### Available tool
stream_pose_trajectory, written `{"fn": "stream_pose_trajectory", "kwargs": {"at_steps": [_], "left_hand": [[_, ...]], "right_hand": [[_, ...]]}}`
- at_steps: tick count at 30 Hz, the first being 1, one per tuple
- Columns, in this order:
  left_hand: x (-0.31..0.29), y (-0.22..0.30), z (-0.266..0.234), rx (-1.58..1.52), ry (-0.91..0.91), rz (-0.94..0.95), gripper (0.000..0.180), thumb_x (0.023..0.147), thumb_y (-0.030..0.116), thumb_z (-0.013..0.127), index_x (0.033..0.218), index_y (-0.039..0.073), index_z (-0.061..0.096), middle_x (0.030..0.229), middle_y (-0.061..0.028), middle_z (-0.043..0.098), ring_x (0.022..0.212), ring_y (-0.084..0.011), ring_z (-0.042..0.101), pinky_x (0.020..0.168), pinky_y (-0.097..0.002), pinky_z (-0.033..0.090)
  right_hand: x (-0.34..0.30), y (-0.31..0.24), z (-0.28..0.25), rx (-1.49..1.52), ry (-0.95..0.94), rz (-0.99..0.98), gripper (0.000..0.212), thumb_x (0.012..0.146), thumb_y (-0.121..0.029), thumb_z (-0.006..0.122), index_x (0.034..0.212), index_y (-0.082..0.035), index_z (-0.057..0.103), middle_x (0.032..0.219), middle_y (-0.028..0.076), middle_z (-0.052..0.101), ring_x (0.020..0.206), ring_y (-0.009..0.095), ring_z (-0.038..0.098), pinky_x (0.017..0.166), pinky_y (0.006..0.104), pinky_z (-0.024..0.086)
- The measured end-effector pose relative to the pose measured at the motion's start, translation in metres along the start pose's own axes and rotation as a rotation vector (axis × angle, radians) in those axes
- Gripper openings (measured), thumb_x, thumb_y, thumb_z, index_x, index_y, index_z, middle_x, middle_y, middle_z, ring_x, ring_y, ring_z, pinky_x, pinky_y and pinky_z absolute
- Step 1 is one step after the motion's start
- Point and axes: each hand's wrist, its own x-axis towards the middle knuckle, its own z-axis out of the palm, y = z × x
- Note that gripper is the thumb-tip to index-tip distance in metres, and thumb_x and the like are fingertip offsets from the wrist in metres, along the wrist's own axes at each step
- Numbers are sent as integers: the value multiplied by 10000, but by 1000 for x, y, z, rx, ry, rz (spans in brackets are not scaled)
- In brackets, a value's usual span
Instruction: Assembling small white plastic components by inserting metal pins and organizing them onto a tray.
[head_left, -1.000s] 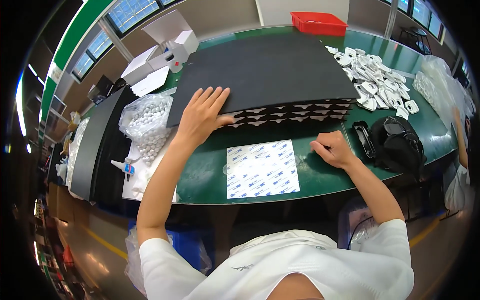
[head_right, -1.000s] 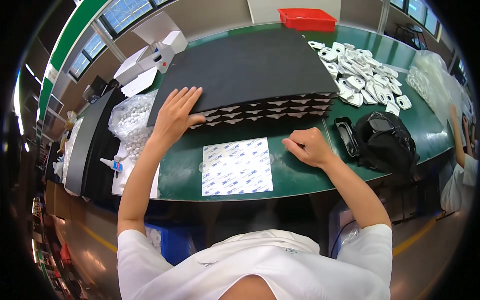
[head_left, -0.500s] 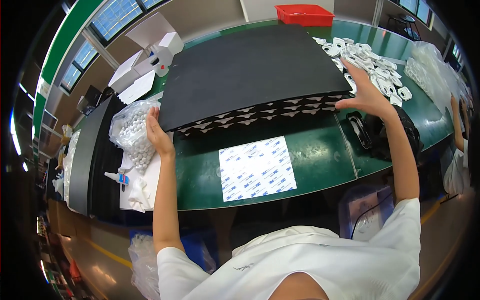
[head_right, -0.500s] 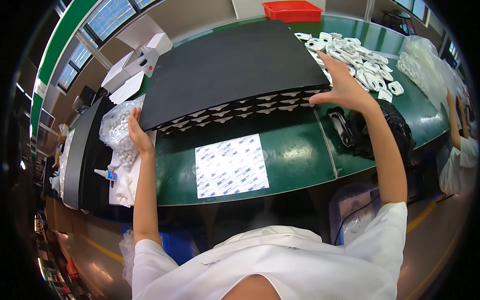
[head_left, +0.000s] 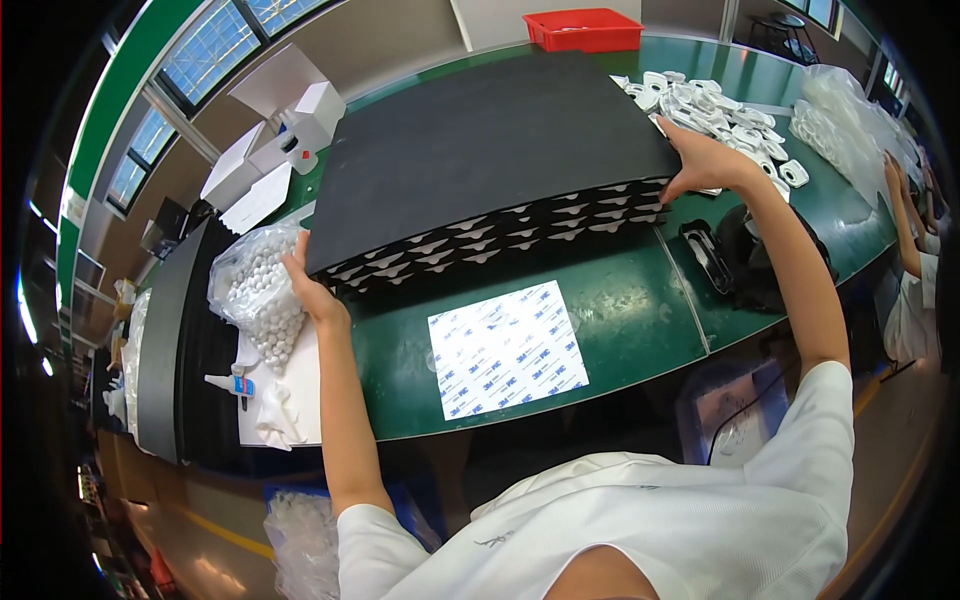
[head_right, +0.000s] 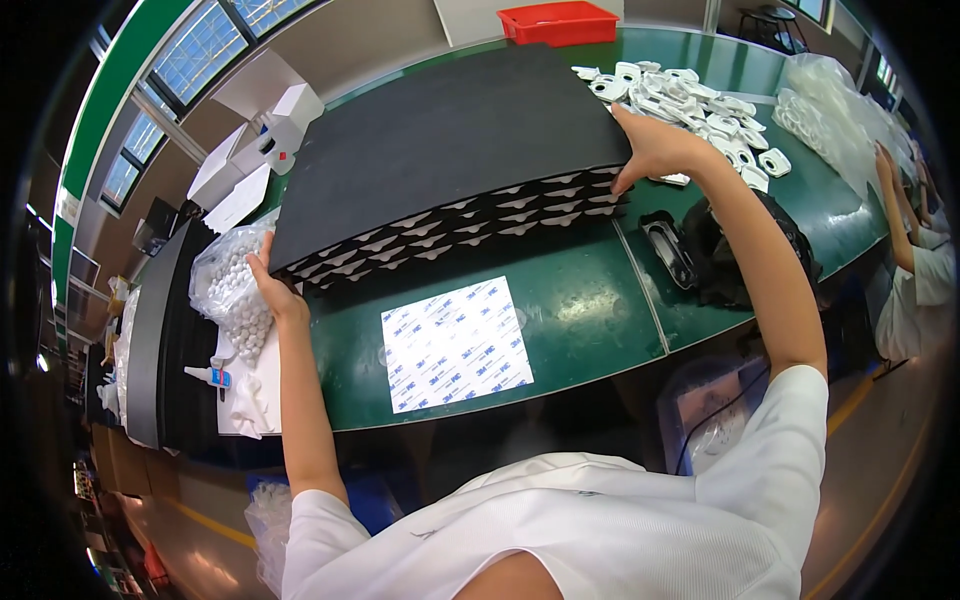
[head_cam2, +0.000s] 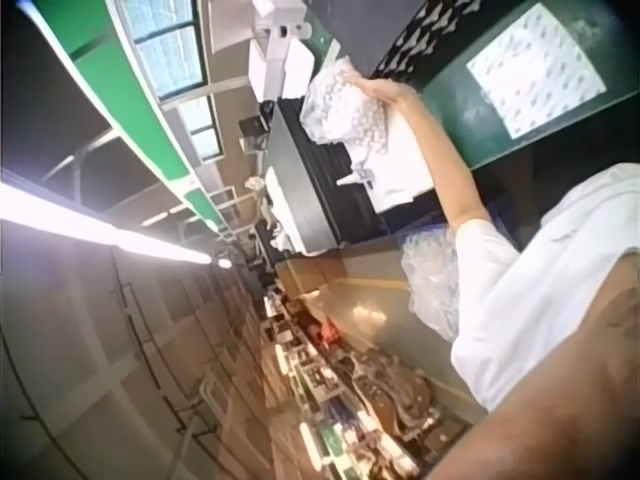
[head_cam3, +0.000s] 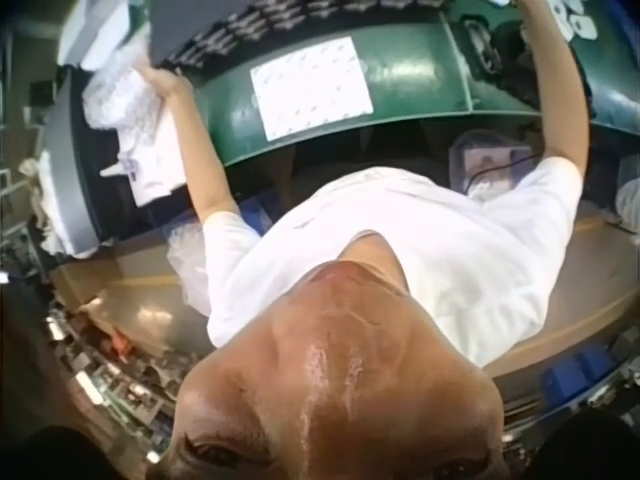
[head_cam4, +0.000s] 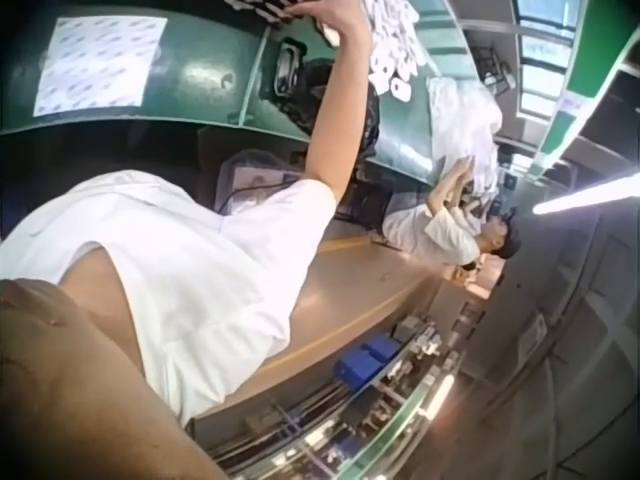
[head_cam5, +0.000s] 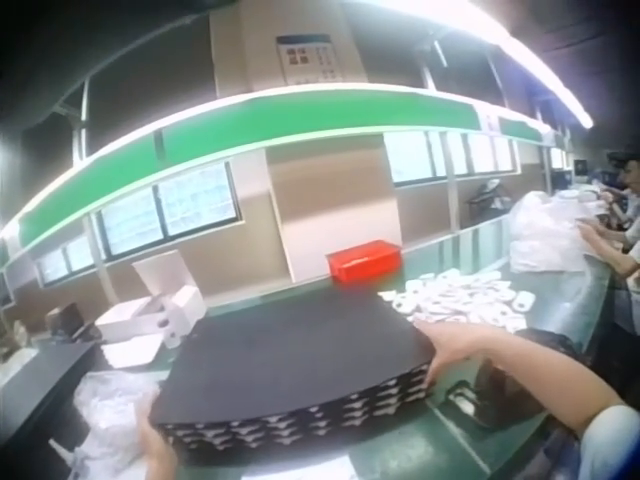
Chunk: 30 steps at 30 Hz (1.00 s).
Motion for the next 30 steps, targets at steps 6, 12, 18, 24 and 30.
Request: {"fn": "stream_pose_trajectory", "kwargs": {"at_steps": [6,12,18,24,30], "left_hand": [[-10,2,8,46,-65,35,634,942,472,186,1266,-25,409,1279,-135,450,1194,-244,405,1016,-325,268],[-11,4,7,96,-62,58,612,950,446,194,1265,-33,408,1263,-131,465,1174,-234,427,1006,-320,285],[-7,3,4,89,-48,28,495,949,339,313,1213,-60,442,1186,-122,508,1088,-205,473,952,-300,331],[-9,27,-4,-2,-78,143,370,918,221,418,1161,-51,475,1117,-98,533,1019,-171,490,912,-288,348],[-17,53,-3,-117,-117,338,337,923,160,424,1219,0,432,1190,-90,500,1095,-173,461,963,-304,306]], "right_hand": [[4,-1,-8,5,-90,6,994,502,-159,807,1294,101,265,1194,229,482,1108,281,475,952,294,355],[0,-5,-8,51,-60,-16,982,511,-191,814,1273,127,282,1213,236,468,1131,297,458,975,305,336],[1,1,-4,69,47,-13,999,514,-220,820,1299,87,284,1245,230,442,1172,313,424,1006,342,307],[-18,-13,-17,389,110,-97,997,526,-183,808,1336,27,265,1323,158,373,1243,254,343,1025,345,279],[-20,-21,-13,976,325,-369,736,743,-173,689,1330,-3,279,1256,136,408,1156,187,413,976,291,322]]}}
